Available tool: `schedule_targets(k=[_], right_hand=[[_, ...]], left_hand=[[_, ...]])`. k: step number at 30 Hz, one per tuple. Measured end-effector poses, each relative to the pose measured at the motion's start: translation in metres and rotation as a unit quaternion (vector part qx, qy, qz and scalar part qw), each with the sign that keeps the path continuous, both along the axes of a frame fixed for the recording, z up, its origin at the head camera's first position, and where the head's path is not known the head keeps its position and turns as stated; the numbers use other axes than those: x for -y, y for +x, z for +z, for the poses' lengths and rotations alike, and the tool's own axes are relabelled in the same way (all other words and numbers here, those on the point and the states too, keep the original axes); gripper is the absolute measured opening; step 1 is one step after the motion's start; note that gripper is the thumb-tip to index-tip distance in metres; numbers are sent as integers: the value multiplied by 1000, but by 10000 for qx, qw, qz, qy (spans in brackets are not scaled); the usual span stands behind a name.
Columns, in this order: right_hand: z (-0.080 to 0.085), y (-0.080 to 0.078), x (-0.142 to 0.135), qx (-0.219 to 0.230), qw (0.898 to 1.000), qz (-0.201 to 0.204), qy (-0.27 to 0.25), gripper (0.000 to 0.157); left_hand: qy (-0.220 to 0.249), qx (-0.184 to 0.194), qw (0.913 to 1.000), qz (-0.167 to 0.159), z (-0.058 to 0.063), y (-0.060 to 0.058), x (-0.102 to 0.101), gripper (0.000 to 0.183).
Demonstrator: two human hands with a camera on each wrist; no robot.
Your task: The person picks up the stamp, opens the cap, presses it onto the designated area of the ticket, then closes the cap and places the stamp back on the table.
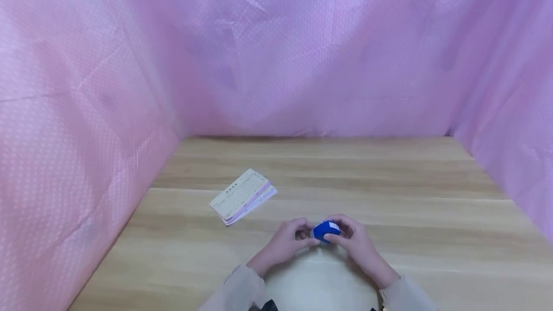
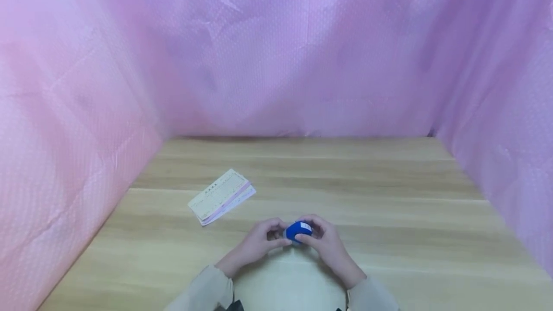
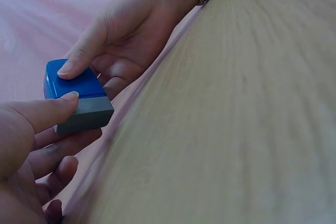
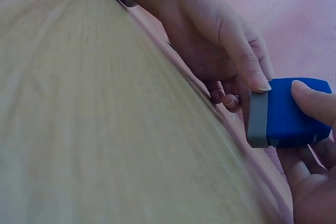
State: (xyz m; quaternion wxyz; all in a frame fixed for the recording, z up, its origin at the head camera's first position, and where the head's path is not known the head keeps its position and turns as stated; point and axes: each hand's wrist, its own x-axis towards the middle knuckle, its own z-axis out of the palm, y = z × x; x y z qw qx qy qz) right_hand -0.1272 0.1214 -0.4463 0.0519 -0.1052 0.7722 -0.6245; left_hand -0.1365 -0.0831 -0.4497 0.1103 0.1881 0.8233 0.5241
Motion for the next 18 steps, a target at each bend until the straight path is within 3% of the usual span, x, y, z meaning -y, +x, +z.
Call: schedule_targets(k=[6, 18], right_hand=[[4, -6, 0, -28, 9999, 41, 104, 34], [-2, -3, 1, 43, 9998, 142, 96, 31]], left_hand=[[2, -46, 10000, -32, 4, -6, 0, 26], [42, 81, 10000, 31, -4, -4, 2, 24]])
